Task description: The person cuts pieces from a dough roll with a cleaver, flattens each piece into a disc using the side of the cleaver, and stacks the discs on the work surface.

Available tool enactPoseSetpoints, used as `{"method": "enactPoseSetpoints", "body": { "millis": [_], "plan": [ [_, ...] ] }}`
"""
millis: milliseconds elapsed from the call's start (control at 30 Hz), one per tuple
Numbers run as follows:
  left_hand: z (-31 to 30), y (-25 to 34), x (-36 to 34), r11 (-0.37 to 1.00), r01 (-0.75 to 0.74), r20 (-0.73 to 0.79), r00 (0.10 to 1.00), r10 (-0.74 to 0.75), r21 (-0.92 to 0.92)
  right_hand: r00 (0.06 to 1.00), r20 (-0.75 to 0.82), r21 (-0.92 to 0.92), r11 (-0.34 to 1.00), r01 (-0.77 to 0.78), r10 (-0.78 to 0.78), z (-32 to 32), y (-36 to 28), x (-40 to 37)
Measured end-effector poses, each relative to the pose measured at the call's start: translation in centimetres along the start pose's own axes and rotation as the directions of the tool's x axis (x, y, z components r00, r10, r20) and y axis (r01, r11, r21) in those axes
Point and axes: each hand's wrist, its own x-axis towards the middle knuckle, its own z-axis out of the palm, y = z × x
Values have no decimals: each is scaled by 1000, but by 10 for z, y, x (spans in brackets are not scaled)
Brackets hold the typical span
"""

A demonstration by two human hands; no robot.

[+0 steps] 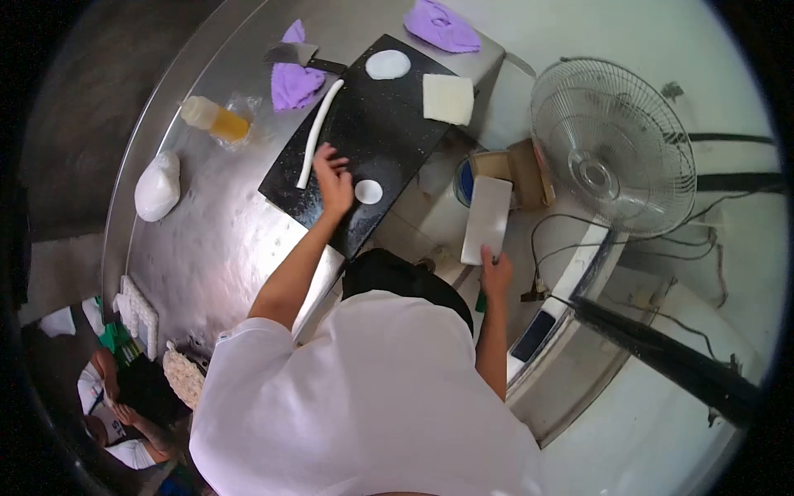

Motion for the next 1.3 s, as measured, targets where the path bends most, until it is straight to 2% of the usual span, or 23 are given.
{"method": "enactPoseSetpoints", "body": {
  "millis": [33, 100, 167, 200, 233, 267, 300, 367, 400, 467, 533, 600, 733, 800, 867, 967, 1033, 1067, 1133, 1200, 1267, 1300],
  "plan": [
    [-5, 1, 11, 999, 12, -53, 999, -10, 48, 1000, -9, 1, 1000, -15, 15, 3, -10, -1],
    [-7, 3, 34, 1000, -7, -116, 993, 7, 2, 974, 12, 61, 973, 223, -224, 12, -37, -9],
    [-5, 14, 42, 999, -23, -148, 989, 18, -38, 955, 127, 84, 963, 258, -267, 23, -76, -13],
    [1, 27, 43, 993, 8, -152, 988, -27, -121, 935, 182, 60, 953, 297, -303, 39, -80, -5],
    [7, 38, 44, 979, 39, -153, 986, -70, -202, 891, 252, 29, 924, 382, -377, 49, -98, -5],
    [13, 46, 39, 979, 40, -148, 986, -71, -202, 847, 340, 94, 911, 402, -408, 62, -112, -2],
    [16, 54, 28, 999, -12, -143, 990, 7, -35, 826, 450, 44, 932, 360, -340, 65, -137, -7],
    [18, 55, 7, 938, -141, -68, 983, 171, 318, 727, 557, -14, 871, 491, -401, 82, -160, -3],
    [21, 52, -4, 898, -153, 7, 986, 165, 412, 682, 600, -74, 821, 567, -417, 96, -159, 3],
    [27, 37, -22, 756, -226, 242, 966, 93, 614, 648, 647, -102, 797, 596, -402, 114, -156, 16],
    [24, 37, -26, 593, -257, 431, 886, -171, 763, 607, 700, -128, 770, 625, -376, 118, -163, 17],
    [31, 19, -20, 581, -223, 363, 922, -135, 783, 636, 687, -167, 776, 608, -351, 108, -174, 16],
    [32, 28, 3, 543, -272, 441, 873, -208, 794, 610, 689, -176, 726, 664, -392, 117, -185, 23],
    [37, 21, 20, 576, -314, 465, 875, -132, 755, 658, 647, -240, 716, 655, -385, 122, -193, 32],
    [43, 9, 37, 553, -344, 456, 887, -73, 759, 676, 649, -269, 726, 633, -349, 123, -213, 42],
    [47, 9, 56, 569, -403, 544, 834, -93, 716, 709, 622, -280, 751, 598, -333, 126, -227, 47],
    [51, 14, 61, 541, -510, 657, 747, -106, 668, 711, 631, -276, 767, 580, -311, 124, -217, 41],
    [41, 19, 56, 490, -596, 740, 650, -172, 637, 725, 636, -294, 786, 543, -263, 121, -210, 31],
    [32, 27, 36, 491, -605, 766, 594, -246, 627, 685, 669, -265, 768, 583, -289, 120, -189, 13],
    [42, 25, 47, 498, -635, 797, 555, -238, 591, 710, 646, -264, 792, 551, -279, 124, -187, 14],
    [44, 26, 52, 479, -681, 825, 525, -209, 554, 739, 636, -233, 859, 456, -220, 122, -190, 10],
    [46, 26, 57, 500, -671, 827, 527, -197, 547, 746, 602, -208, 845, 493, -287, 122, -194, 12]
  ]
}}
